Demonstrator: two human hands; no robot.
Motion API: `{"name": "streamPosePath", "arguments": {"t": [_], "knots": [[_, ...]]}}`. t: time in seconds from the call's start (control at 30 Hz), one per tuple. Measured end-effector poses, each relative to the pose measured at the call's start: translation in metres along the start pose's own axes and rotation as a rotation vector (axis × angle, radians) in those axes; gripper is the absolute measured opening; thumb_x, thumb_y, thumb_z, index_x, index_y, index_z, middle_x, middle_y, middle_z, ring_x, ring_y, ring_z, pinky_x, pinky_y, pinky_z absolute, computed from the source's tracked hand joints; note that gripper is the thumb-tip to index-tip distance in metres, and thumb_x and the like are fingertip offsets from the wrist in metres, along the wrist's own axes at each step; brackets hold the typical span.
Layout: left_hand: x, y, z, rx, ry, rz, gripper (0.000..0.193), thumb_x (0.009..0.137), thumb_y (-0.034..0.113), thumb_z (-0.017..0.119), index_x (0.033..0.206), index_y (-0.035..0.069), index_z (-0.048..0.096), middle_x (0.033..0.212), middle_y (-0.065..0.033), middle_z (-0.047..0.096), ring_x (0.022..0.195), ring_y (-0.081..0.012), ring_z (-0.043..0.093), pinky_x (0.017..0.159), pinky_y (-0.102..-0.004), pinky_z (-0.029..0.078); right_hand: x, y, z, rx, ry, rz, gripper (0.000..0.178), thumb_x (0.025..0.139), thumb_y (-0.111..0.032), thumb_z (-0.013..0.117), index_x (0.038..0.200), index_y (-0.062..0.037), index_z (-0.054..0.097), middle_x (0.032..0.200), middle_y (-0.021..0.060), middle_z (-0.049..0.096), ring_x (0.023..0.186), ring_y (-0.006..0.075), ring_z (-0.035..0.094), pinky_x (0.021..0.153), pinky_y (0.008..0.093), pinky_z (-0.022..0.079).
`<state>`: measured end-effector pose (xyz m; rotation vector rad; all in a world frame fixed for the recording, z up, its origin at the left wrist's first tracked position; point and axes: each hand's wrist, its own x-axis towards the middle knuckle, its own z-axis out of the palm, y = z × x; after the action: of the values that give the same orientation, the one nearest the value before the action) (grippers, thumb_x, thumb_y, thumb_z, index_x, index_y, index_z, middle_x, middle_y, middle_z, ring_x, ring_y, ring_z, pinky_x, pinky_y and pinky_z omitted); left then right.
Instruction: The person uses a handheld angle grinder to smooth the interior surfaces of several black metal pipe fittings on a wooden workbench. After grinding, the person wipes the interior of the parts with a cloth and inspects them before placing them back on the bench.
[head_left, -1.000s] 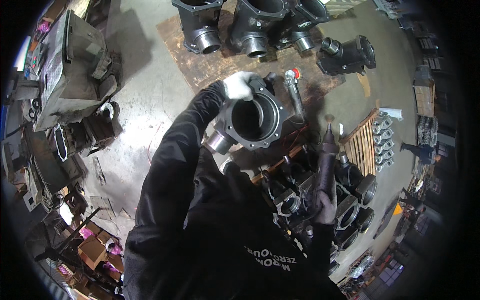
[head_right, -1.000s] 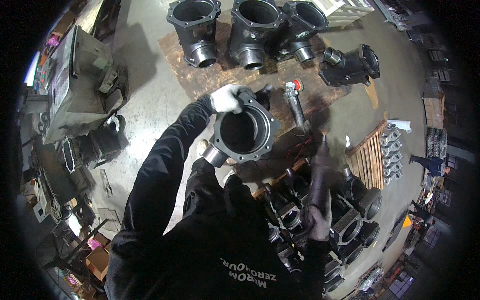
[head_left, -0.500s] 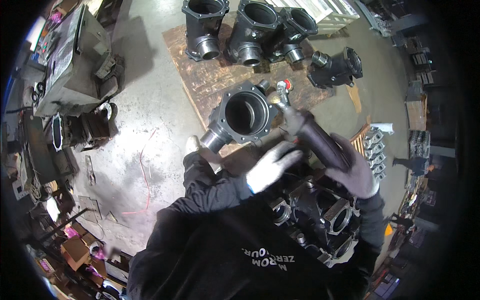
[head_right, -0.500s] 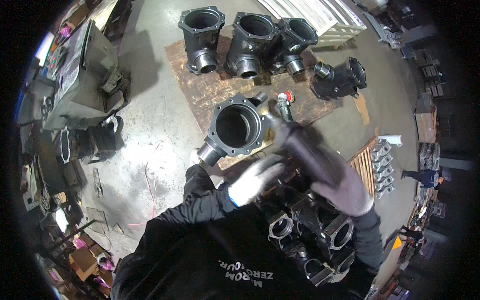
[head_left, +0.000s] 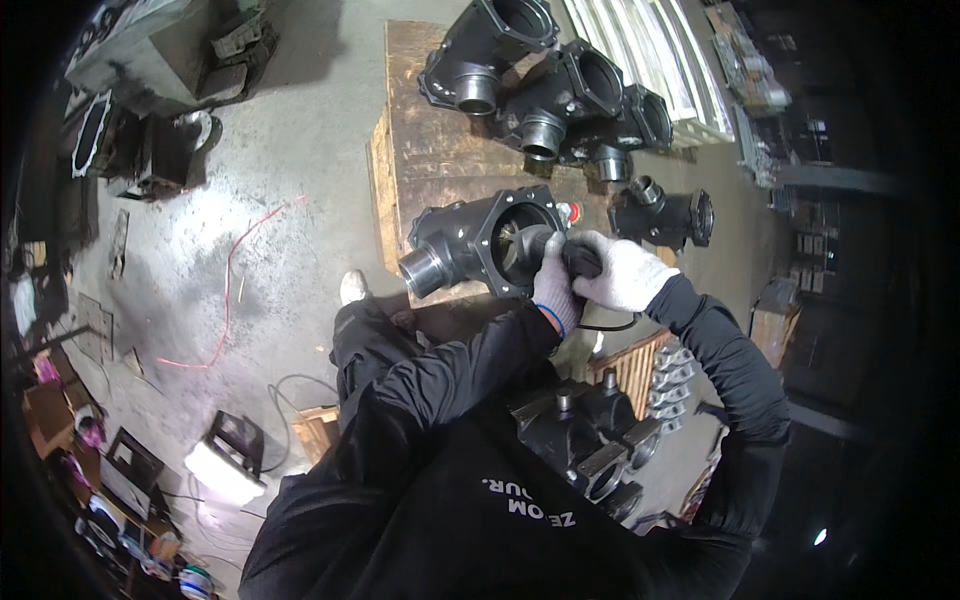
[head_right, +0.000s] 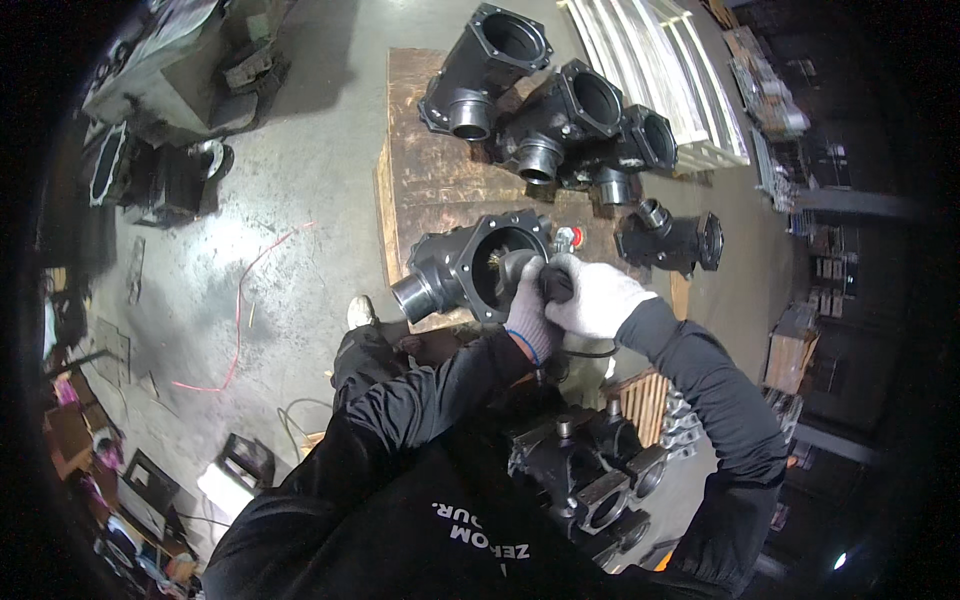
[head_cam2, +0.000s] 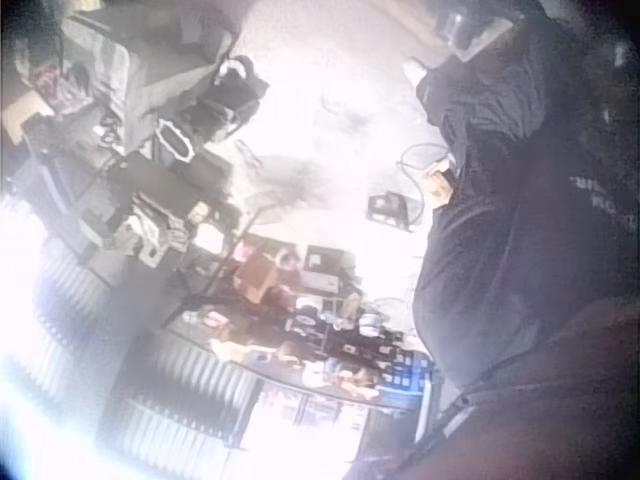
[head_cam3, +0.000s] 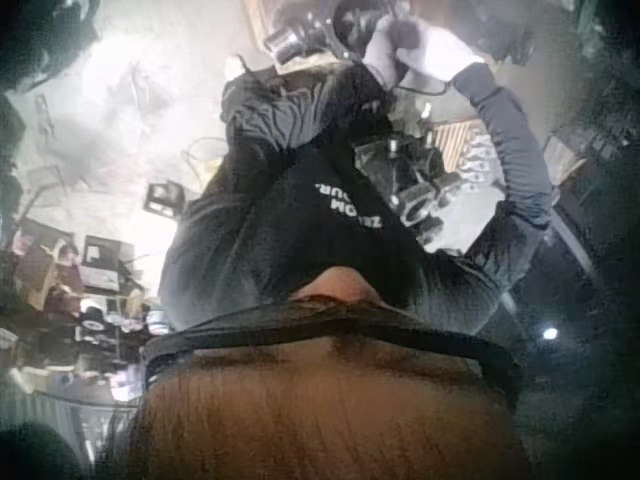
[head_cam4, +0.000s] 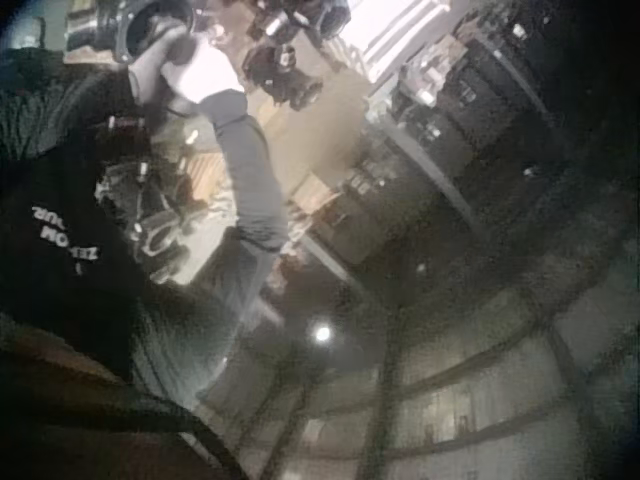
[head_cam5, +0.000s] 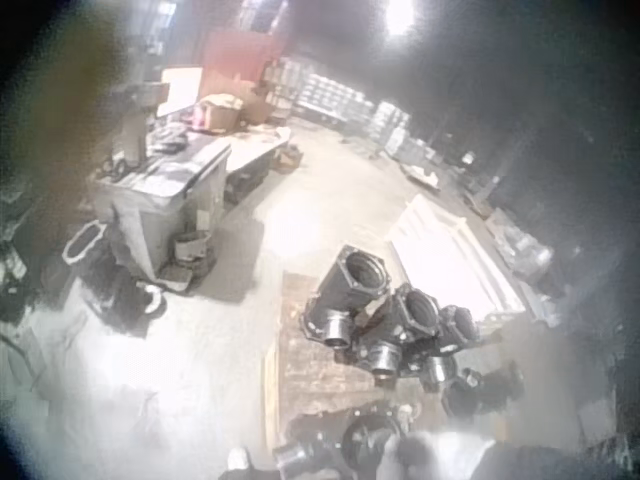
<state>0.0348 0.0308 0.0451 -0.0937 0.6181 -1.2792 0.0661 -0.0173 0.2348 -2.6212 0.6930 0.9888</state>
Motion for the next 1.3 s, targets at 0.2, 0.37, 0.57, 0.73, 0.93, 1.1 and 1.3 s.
{"name": "streamPosePath", "arguments": {"t": [0.2, 0.37, 0.57, 0.73, 0.93, 1.1, 1.3], "knots": [[0.035, 0.008, -0.008, -0.17, -0.023, 0.088, 0.047, 0.102, 0.052, 0.053, 0.124, 0.012, 0.063, 0.12, -0.0073, 0.068, 0.114, -0.0237, 0.063, 0.105, -0.039, 0.048, 0.038, 0.002, 0.0, -0.092, -0.032, -0.096, 0.06, 0.084, -0.038, 0.07, 0.134, -0.0066, 0.06, 0.105, 0.0257, 0.072, 0.101, 0.0412, 0.07, 0.089, 0.0451, 0.056], [0.056, 0.006, -0.009, -0.279, -0.081, 0.107, 0.058, 0.099, 0.062, 0.05, 0.131, 0.013, 0.059, 0.129, -0.0093, 0.065, 0.12, -0.0286, 0.062, 0.107, -0.0457, 0.048, 0.066, 0.003, -0.001, -0.237, -0.067, -0.184, 0.057, 0.086, -0.041, 0.064, 0.133, -0.0096, 0.064, 0.107, 0.0232, 0.072, 0.099, 0.0409, 0.07, 0.09, 0.0437, 0.056], [0.088, -0.003, -0.016, -0.383, -0.034, 0.396, 0.053, 0.097, 0.062, 0.054, 0.12, 0.015, 0.062, 0.118, -0.0101, 0.068, 0.113, -0.0282, 0.064, 0.102, -0.0458, 0.05, 0.078, 0.012, 0.001, -0.409, -0.086, -0.354, 0.058, 0.083, -0.044, 0.065, 0.133, -0.0142, 0.065, 0.109, 0.0212, 0.073, 0.1, 0.0385, 0.07, 0.092, 0.0439, 0.056], [0.1, -0.007, -0.024, -0.438, -0.025, 0.471, 0.05, 0.096, 0.06, 0.057, 0.116, 0.015, 0.063, 0.116, -0.0102, 0.069, 0.11, -0.0279, 0.064, 0.099, -0.0462, 0.051, 0.078, 0.01, 0.008, -0.481, -0.128, -0.431, 0.057, 0.082, -0.045, 0.067, 0.129, -0.0127, 0.067, 0.104, 0.0226, 0.073, 0.098, 0.0394, 0.07, 0.091, 0.0438, 0.056], [0.068, -0.022, 0.0, -0.482, -0.155, 0.449, 0.05, 0.097, 0.059, 0.057, 0.118, 0.015, 0.061, 0.114, -0.0103, 0.067, 0.112, -0.0262, 0.063, 0.101, -0.0418, 0.05, 0.06, -0.003, -0.004, -0.558, -0.176, -0.457, 0.062, 0.082, -0.045, 0.066, 0.133, -0.0096, 0.065, 0.103, 0.0244, 0.072, 0.095, 0.0395, 0.071, 0.088, 0.0432, 0.057], [0.044, -0.021, 0.01, -0.492, -0.146, 0.459, 0.049, 0.097, 0.061, 0.054, 0.115, 0.016, 0.063, 0.113, -0.0107, 0.068, 0.111, -0.0267, 0.063, 0.1, -0.0419, 0.05, 0.059, -0.014, 0.0, -0.581, -0.177, -0.425, 0.06, 0.08, -0.045, 0.068, 0.13, -0.0115, 0.066, 0.105, 0.023, 0.072, 0.098, 0.0391, 0.07, 0.089, 0.0431, 0.057], [0.049, -0.009, -0.012, -0.527, -0.158, 0.451, 0.05, 0.097, 0.062, 0.053, 0.112, 0.015, 0.063, 0.105, -0.0087, 0.069, 0.104, -0.0272, 0.066, 0.097, -0.0451, 0.051, 0.078, -0.021, 0.021, -0.646, -0.221, -0.386, 0.062, 0.079, -0.048, 0.069, 0.13, -0.0113, 0.067, 0.106, 0.0187, 0.074, 0.098, 0.0366, 0.072, 0.089, 0.0423, 0.057]]}}
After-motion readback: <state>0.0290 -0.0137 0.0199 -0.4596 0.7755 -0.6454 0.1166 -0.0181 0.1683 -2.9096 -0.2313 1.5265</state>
